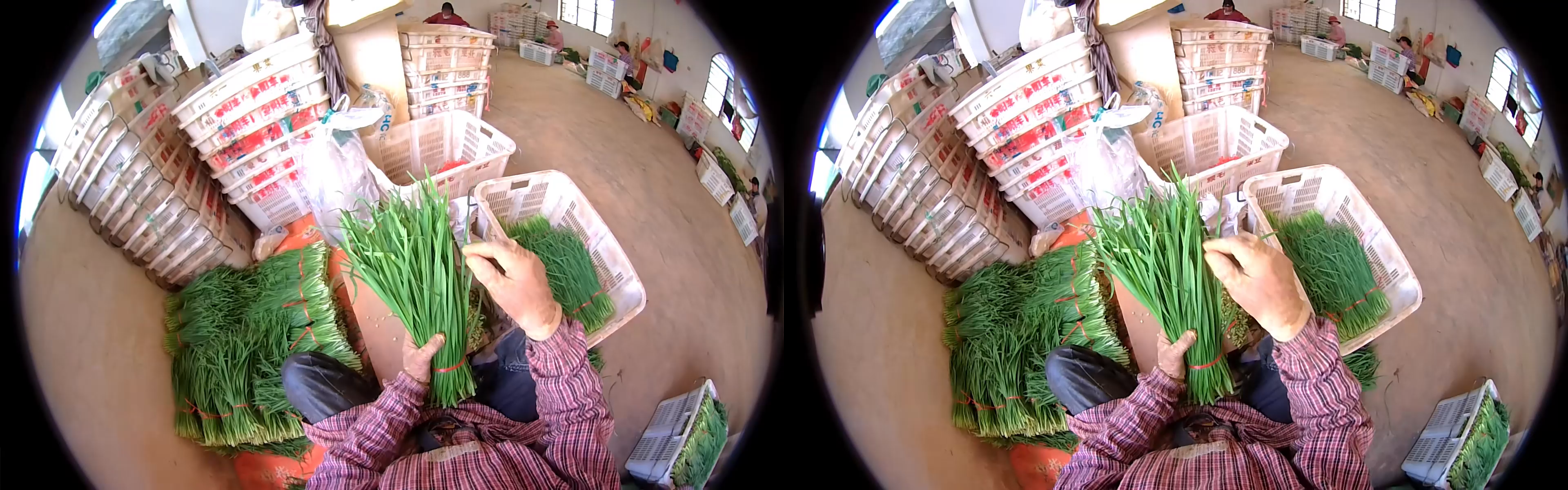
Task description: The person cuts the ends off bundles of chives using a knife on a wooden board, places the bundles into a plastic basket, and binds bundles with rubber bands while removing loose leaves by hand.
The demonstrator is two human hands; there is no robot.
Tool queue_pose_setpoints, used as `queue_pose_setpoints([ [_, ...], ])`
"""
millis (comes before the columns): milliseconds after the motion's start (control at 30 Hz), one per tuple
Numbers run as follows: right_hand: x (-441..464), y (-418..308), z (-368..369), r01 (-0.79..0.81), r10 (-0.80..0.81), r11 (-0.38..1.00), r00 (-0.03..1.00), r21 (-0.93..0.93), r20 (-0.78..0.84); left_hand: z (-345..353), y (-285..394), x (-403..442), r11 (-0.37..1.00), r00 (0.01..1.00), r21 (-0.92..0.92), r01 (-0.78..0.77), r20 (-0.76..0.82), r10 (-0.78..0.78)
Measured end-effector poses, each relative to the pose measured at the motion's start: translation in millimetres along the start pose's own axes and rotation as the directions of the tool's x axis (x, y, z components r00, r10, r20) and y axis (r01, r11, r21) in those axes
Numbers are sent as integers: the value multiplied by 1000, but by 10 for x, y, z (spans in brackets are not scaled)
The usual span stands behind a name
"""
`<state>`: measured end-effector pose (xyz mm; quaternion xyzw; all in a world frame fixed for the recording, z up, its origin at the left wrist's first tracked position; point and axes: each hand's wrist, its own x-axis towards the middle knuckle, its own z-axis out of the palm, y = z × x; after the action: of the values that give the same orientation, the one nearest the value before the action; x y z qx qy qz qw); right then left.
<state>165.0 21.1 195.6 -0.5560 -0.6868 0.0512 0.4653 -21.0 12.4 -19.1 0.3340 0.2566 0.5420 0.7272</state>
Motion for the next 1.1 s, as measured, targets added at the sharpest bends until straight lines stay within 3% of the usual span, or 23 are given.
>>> queue_pose_setpoints([
  [100,249,-7,91,-107,111,994,986,-32,123,6,10,-11,1000,999,4,3,46,-3],
  [167,369,121,181,-83,86,996,992,-32,89,-25,2,-10,1000,998,15,17,58,-18],
  [233,465,227,238,-261,259,965,949,-17,177,-37,0,-10,999,998,35,17,64,-19],
  [300,488,313,296,-262,255,965,947,10,196,-55,-11,-17,1000,998,25,17,60,-18],
  [367,514,213,263,-550,451,801,813,234,367,-12,5,-30,1000,999,23,-5,46,4],
  [633,508,421,392,-527,403,770,839,359,366,17,8,-77,999,999,19,40,19,-40],
  [767,495,549,360,-338,266,892,929,299,259,38,39,-86,997,998,45,58,21,-59],
  [833,508,499,290,-394,311,858,909,330,277,75,46,-112,998,998,5,60,-25,-60],
  [900,530,320,181,-540,431,785,828,303,360,67,25,-94,998,998,7,66,-1,-66],
  [1033,535,198,167,-586,482,784,782,203,395,96,35,-87,998,998,31,56,4,-56],
  [1100,501,318,253,-582,468,771,792,256,392,105,40,-91,998,999,45,43,8,-43],
])
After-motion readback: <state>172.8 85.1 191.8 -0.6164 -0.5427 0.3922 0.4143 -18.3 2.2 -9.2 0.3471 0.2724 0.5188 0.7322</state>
